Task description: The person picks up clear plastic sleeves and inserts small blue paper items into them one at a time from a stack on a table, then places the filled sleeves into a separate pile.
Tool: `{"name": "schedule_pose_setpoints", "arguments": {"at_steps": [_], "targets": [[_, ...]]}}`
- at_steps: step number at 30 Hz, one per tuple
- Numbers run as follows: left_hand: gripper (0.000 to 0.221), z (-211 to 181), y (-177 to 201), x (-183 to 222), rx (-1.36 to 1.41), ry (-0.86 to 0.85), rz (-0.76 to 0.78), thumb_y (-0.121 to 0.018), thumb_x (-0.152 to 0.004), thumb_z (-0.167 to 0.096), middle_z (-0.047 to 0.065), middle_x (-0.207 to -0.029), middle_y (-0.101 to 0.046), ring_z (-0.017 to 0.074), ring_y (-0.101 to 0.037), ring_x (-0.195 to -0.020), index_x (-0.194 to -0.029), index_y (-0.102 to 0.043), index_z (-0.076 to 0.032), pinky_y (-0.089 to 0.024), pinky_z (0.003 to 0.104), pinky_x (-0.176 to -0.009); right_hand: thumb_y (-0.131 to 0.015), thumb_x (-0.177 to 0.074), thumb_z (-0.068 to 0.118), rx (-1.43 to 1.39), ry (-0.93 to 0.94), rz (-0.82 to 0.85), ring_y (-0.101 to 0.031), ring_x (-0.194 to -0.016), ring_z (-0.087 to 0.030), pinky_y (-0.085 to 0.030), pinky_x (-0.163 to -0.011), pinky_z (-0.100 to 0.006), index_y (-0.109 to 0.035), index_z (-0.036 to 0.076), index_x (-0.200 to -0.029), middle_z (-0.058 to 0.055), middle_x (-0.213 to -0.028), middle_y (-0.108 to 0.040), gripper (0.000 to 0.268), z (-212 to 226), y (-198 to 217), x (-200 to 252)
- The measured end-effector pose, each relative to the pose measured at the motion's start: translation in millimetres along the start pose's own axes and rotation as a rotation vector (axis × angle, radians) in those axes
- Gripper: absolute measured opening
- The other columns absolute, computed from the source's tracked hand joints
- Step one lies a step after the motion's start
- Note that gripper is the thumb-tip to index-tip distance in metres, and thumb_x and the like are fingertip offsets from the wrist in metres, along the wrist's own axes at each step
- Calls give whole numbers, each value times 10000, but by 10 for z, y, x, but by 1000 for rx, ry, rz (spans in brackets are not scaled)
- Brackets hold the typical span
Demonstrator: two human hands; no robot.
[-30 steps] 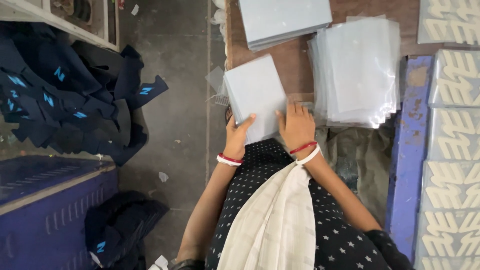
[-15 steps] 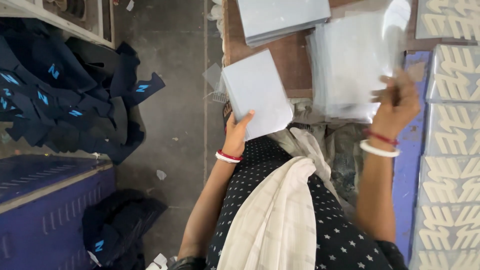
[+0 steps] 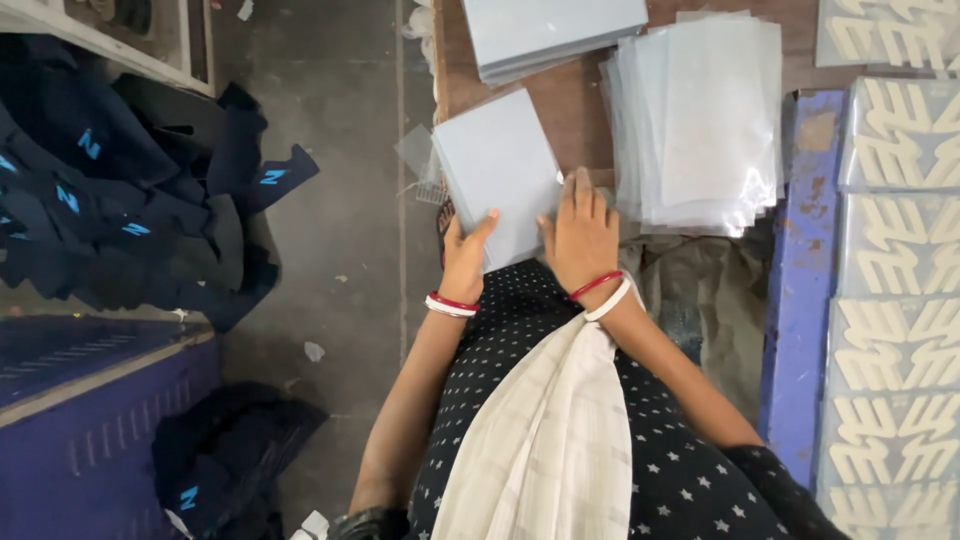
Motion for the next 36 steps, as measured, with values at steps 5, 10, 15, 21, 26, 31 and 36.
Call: {"name": "schedule_pose_setpoints", "arguments": {"at_steps": [5, 10, 15, 21, 26, 31, 36], "targets": [[500, 16, 0, -47, -13, -37, 11, -737, -912, -125, 124, -1257, -680, 200, -641, -1110, -1353, -582, 53, -511, 341, -964, -605, -925, 151, -24, 143, -110, -631, -1182, -378, -523, -950, -479, -504, -28, -1480, -244, -1406, -615, 592, 82, 3, 136], [500, 41, 30, 3, -1, 25, -3, -739, -914, -130, 115, -1252, -684, 190, -648, -1103, -1354, -583, 46, -510, 323, -955, -595, -1043, 1, -1189, -443, -168, -740, -871, -221, -628, -673, -338, -657, 38, -1319, -105, -1149, -729, 285, -813, 463, -26], [491, 4, -28, 3, -32, -29, 55, -759, -897, -112, 140, -1226, -693, 191, -657, -1075, -1324, -596, 67, -527, 320, -932, -536, -1014, 33, -935, -595, -462, -742, -831, -293, -588, -644, -397, -601, 53, -1368, -143, -1179, -734, 361, -1965, 1046, -47], [505, -42, -46, 27, -78, -16, -3, -795, -857, -119, 147, -1196, -705, 189, -673, -1050, -1284, -610, 76, -539, 319, -915, -596, -1012, 68, -94, -40, -364, -583, -1286, -423, -455, -1161, -529, -620, 42, -1258, -225, -1306, -636, 249, -1068, 709, 27], [482, -84, -81, 27, -104, -8, -9, -809, -843, -132, 148, -1165, -723, 200, -688, -1017, -1241, -645, 86, -544, 329, -892, -682, -1001, 255, -115, -83, -76, -630, -1033, -401, -537, -824, -497, -688, 23, -1140, -194, -1141, -663, 271, -241, 173, -114], [471, -41, -58, 77, -146, 28, -42, -806, -855, -158, 164, -1126, -731, 216, -685, -962, -1228, -656, 87, -547, 339, -863, -688, -988, 161, -375, -75, -191, -695, -860, -353, -560, -733, -437, -689, 30, -1085, -154, -1017, -704, 164, -91, 507, -17], [473, -6, -40, 39, -50, 2, 18, -765, -896, -151, 137, -1205, -705, 197, -666, -1064, -1290, -628, 71, -524, 333, -932, -568, -1029, -121, -1131, -321, -588, -671, -723, -149, -569, -637, -286, -659, 52, -1096, -86, -999, -721, 207, -1312, 925, 95]]}}
Point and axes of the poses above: each hand's wrist, its own x-axis away from the middle knuckle, its own y-axis out of the back of the hand, z = x × y, the point moved 9 cm from there along -x, towards the middle knuckle
